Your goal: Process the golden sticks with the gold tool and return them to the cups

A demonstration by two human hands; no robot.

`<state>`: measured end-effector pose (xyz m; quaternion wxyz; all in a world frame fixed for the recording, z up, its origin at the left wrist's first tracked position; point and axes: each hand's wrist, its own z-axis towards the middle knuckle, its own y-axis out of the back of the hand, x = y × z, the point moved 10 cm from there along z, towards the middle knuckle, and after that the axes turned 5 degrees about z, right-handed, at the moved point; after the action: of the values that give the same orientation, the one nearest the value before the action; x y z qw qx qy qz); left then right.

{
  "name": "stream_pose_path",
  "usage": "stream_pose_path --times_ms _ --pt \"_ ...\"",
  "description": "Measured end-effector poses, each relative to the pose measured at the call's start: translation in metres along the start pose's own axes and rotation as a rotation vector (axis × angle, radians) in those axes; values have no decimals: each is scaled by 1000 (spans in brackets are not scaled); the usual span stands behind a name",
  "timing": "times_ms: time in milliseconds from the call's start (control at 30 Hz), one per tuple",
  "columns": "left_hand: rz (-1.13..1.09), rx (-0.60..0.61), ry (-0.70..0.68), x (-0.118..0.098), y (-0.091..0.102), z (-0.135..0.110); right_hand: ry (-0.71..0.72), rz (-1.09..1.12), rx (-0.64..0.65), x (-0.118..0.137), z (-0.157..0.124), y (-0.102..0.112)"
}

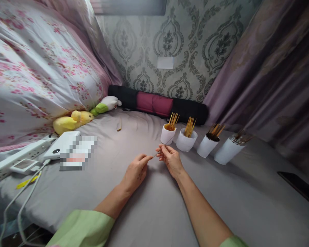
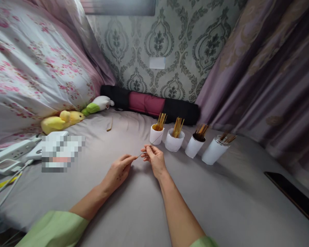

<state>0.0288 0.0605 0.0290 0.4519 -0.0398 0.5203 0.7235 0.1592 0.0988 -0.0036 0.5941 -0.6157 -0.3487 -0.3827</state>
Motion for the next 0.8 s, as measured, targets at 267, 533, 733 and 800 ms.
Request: stream_pose_path --times_ms 267,533,733,800 --pt "-77 -72 16 0 5 2 -2 -12 14 -1 0 -1" --pt "-541 7 445 31 -14 -1 9 -29 0 -1 1 2" --pt "-931 60 626 32 -32 -6 26 -32 5 -1 1 3" --pt "-1011 69 645 32 -36 -8 30 -32 9 -1 1 4"
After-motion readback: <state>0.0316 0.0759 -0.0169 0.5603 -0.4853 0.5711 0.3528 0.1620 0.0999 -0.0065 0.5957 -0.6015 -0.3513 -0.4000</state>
